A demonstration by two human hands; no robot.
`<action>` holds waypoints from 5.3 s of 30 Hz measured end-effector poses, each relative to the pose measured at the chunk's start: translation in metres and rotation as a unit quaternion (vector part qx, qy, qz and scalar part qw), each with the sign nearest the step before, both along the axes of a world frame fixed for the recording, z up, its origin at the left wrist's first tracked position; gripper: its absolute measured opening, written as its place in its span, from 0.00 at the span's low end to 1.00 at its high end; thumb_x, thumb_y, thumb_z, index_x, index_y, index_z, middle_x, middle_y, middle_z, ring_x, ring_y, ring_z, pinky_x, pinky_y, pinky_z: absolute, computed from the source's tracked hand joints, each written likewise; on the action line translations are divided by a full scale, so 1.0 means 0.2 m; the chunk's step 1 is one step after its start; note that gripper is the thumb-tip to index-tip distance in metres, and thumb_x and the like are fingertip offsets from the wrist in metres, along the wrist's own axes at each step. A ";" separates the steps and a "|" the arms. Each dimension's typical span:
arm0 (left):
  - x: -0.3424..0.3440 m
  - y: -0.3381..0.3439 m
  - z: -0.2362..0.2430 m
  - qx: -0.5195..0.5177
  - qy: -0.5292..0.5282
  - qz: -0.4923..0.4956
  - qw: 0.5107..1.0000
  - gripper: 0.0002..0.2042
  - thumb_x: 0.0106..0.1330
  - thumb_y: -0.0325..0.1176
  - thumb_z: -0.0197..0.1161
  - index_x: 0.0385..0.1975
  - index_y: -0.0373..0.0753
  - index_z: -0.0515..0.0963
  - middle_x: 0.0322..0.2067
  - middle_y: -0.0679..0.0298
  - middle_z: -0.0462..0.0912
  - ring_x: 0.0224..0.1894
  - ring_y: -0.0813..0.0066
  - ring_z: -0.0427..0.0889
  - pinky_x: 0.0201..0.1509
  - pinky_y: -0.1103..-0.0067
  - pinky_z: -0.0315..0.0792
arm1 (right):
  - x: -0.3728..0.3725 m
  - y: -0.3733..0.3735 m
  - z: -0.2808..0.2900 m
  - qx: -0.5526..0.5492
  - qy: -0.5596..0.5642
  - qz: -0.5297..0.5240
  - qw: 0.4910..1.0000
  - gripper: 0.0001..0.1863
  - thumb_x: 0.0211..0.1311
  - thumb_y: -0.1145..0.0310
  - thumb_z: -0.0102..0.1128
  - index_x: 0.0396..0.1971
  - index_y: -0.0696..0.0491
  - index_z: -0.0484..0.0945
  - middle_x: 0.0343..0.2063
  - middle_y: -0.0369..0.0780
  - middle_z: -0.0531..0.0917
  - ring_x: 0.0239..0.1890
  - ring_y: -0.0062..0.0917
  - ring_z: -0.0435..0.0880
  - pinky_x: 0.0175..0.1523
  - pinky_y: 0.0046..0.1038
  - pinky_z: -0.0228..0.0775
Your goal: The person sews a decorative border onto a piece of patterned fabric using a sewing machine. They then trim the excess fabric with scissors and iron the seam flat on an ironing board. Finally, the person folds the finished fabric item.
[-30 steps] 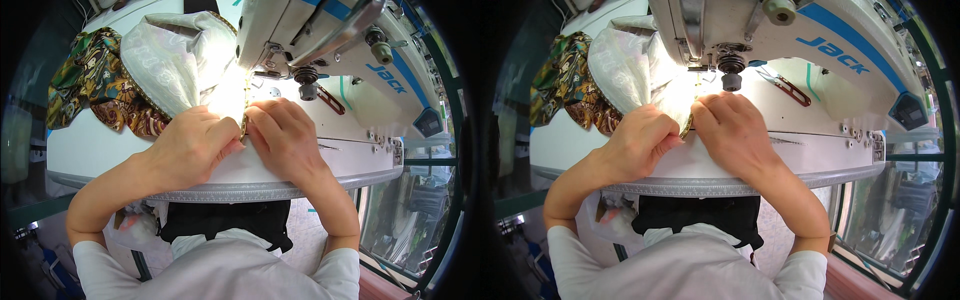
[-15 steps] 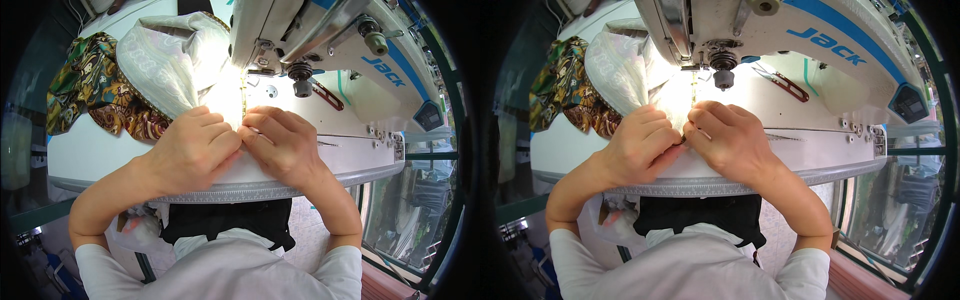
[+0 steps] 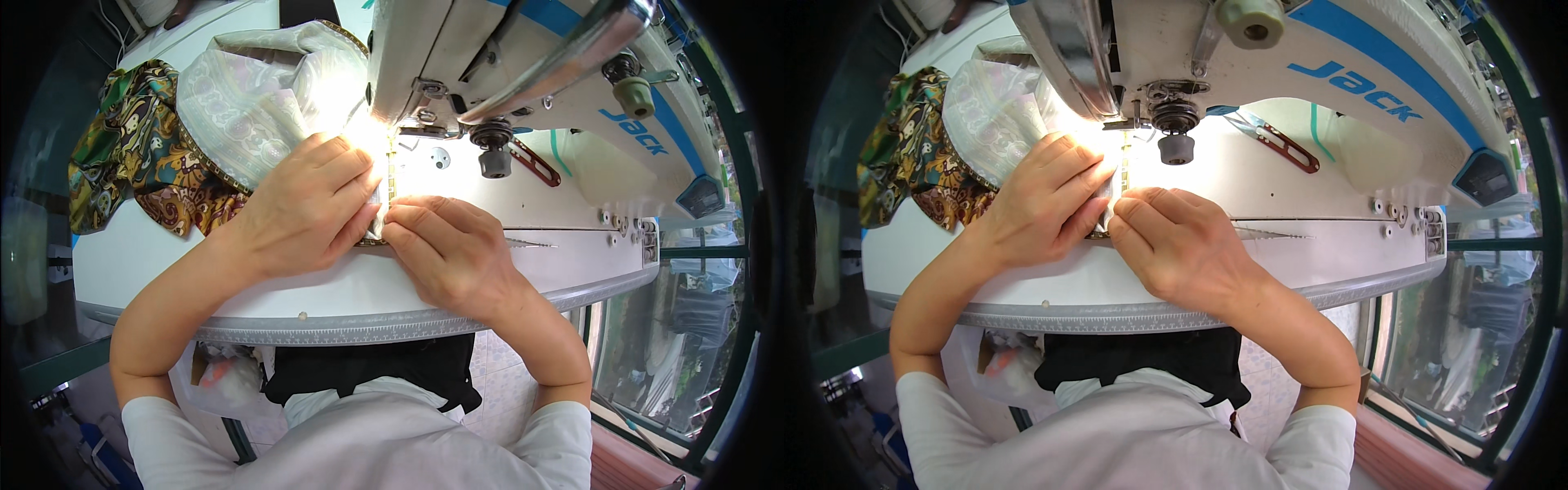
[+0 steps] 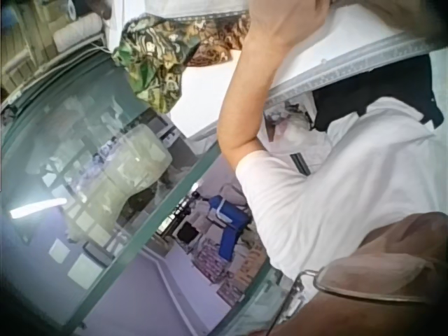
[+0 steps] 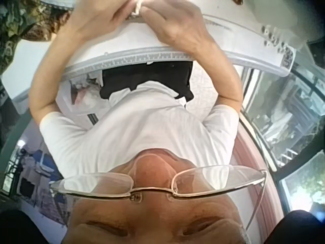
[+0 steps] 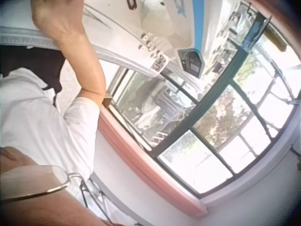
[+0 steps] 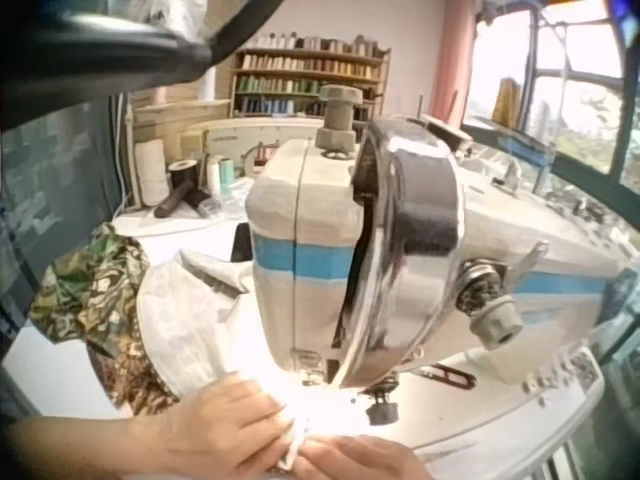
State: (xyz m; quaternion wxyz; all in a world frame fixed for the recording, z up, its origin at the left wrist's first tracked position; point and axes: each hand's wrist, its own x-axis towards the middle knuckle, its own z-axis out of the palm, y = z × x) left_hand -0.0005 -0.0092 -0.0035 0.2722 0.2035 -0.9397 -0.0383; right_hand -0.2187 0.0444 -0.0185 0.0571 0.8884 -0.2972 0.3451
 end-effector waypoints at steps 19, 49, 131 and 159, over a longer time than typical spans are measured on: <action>-0.01 0.00 0.01 0.016 -0.028 0.015 0.999 0.17 0.58 0.28 0.67 0.48 0.31 0.79 0.45 0.56 0.76 0.46 0.54 0.74 0.54 0.63 0.68 | 0.01 -0.01 -0.02 -0.002 -0.005 0.004 1.000 0.09 0.48 0.73 0.64 0.29 0.58 0.75 0.33 0.40 0.80 0.35 0.29 0.82 0.41 0.29 0.76; -0.01 0.02 0.01 0.005 -0.068 0.018 0.998 0.22 0.57 0.28 0.67 0.52 0.29 0.77 0.55 0.55 0.77 0.57 0.56 0.75 0.63 0.58 0.67 | 0.01 -0.01 0.00 0.000 0.000 0.001 1.000 0.07 0.49 0.74 0.62 0.25 0.56 0.72 0.29 0.39 0.78 0.31 0.28 0.79 0.38 0.29 0.75; 0.00 0.00 -0.01 0.023 -0.009 0.005 1.000 0.18 0.61 0.29 0.64 0.51 0.30 0.78 0.49 0.54 0.79 0.54 0.56 0.77 0.67 0.61 0.68 | -0.06 -0.30 -0.08 0.263 -0.212 -0.131 0.932 0.13 0.49 0.70 0.76 0.27 0.61 0.81 0.20 0.44 0.84 0.20 0.32 0.79 0.29 0.32 0.69; 0.01 -0.01 0.00 0.040 -0.021 0.012 0.999 0.19 0.60 0.29 0.66 0.51 0.30 0.78 0.51 0.52 0.78 0.57 0.51 0.76 0.66 0.59 0.68 | -0.03 -0.04 0.00 0.092 -0.034 0.046 0.994 0.12 0.51 0.82 0.65 0.38 0.61 0.80 0.39 0.43 0.82 0.41 0.37 0.83 0.45 0.35 0.74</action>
